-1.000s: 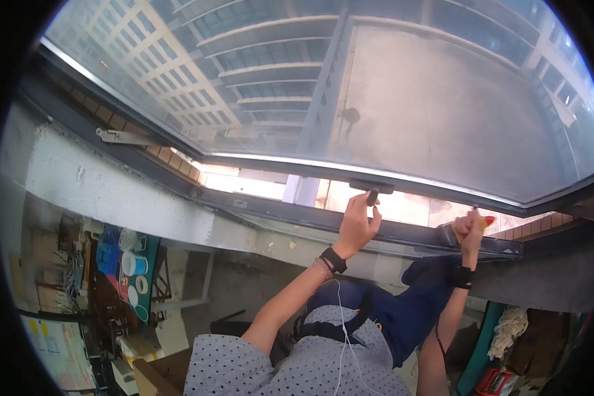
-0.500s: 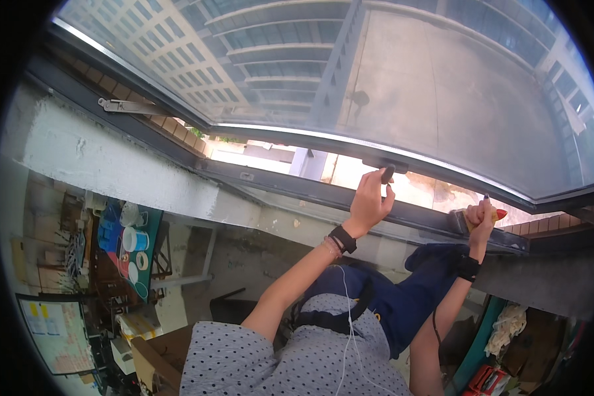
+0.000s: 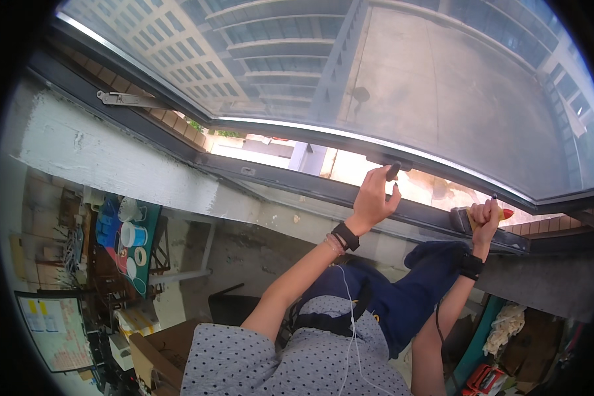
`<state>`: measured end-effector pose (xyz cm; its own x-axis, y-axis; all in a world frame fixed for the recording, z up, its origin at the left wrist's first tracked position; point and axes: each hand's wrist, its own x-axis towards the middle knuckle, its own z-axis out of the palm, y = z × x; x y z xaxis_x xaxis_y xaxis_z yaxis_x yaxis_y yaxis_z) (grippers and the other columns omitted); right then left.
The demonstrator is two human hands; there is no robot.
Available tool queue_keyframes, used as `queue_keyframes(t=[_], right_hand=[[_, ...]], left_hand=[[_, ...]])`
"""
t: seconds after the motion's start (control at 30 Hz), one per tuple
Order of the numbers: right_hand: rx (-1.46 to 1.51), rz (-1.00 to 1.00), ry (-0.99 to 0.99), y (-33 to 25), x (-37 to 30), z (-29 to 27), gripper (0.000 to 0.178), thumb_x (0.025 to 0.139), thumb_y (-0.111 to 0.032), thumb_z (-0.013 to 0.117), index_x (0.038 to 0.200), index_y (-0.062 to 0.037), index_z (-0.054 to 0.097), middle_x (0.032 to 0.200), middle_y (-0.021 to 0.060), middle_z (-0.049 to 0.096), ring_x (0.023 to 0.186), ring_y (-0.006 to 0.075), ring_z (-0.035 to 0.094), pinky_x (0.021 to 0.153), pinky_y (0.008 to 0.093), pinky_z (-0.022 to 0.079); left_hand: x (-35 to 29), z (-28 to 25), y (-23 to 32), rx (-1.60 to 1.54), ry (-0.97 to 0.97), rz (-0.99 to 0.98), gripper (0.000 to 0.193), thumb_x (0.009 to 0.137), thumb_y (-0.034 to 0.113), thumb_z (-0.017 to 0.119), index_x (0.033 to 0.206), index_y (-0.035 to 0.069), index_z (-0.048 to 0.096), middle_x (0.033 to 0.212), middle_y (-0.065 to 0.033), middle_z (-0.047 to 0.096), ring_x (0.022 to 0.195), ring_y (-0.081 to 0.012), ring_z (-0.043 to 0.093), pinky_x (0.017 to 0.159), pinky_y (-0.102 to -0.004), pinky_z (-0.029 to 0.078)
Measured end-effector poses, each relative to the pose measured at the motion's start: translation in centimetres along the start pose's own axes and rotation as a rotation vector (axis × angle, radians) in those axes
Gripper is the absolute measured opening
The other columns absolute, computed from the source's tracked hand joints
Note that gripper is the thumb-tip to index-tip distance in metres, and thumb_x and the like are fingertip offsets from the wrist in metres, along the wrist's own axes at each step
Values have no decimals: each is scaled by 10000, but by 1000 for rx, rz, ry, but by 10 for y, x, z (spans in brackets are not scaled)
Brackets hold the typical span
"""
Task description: Painting or applying sealant to the wall and frame around a window using a brush.
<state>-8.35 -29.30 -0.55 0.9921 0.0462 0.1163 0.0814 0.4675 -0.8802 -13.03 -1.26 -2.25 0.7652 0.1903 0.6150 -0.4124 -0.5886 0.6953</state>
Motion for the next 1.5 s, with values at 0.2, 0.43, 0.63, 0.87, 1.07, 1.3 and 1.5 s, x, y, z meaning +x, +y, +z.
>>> queue_keyframes(t=[0.2,0.43,0.63,0.87,1.07,1.3,1.5], right_hand=[[42,58,-48,14,5,26,434,954,-256,412,563,-157,250,468,-53,194,439,75,148,471,266,181],[21,79,-131,64,-9,96,413,937,-205,454,557,-117,321,496,-50,256,448,78,237,456,251,195],[-168,-78,-196,56,-24,124,447,920,-92,455,498,-64,308,471,-31,292,436,81,242,443,262,215],[-187,-9,-151,39,-18,103,464,934,-110,455,492,-74,316,469,-36,290,433,65,248,434,252,195],[-353,-15,-26,20,-8,28,387,958,-179,454,587,-119,360,510,-69,315,435,39,263,433,229,208],[-353,-33,237,11,7,-9,370,942,-233,499,609,-109,395,493,-59,327,444,50,324,412,244,221],[-1221,-188,-206,32,-8,106,344,885,-197,522,613,14,514,535,210,465,486,364,426,486,400,350]], left_hand=[[1,-1,2,-39,-6,-12,248,729,55,587,968,35,529,910,-90,564,892,-285,538,806,-361,440],[5,-6,2,-143,-47,-53,222,728,74,571,947,49,554,903,-86,576,899,-279,536,819,-364,434],[2,-6,0,-63,-57,-46,216,721,88,576,934,64,551,898,-63,573,913,-279,499,832,-368,411],[1,-4,-2,-44,-67,-50,196,734,88,566,928,71,549,901,-47,573,923,-272,480,849,-378,393],[0,0,-2,-16,-39,-58,198,738,84,573,934,72,551,886,-40,574,916,-274,487,849,-380,393],[1,2,1,-2,-57,-60,210,737,79,575,946,71,555,910,-48,583,920,-287,495,848,-380,396],[-1,0,-2,26,-35,-61,231,741,83,575,970,64,554,923,-64,588,935,-300,501,856,-395,398]])
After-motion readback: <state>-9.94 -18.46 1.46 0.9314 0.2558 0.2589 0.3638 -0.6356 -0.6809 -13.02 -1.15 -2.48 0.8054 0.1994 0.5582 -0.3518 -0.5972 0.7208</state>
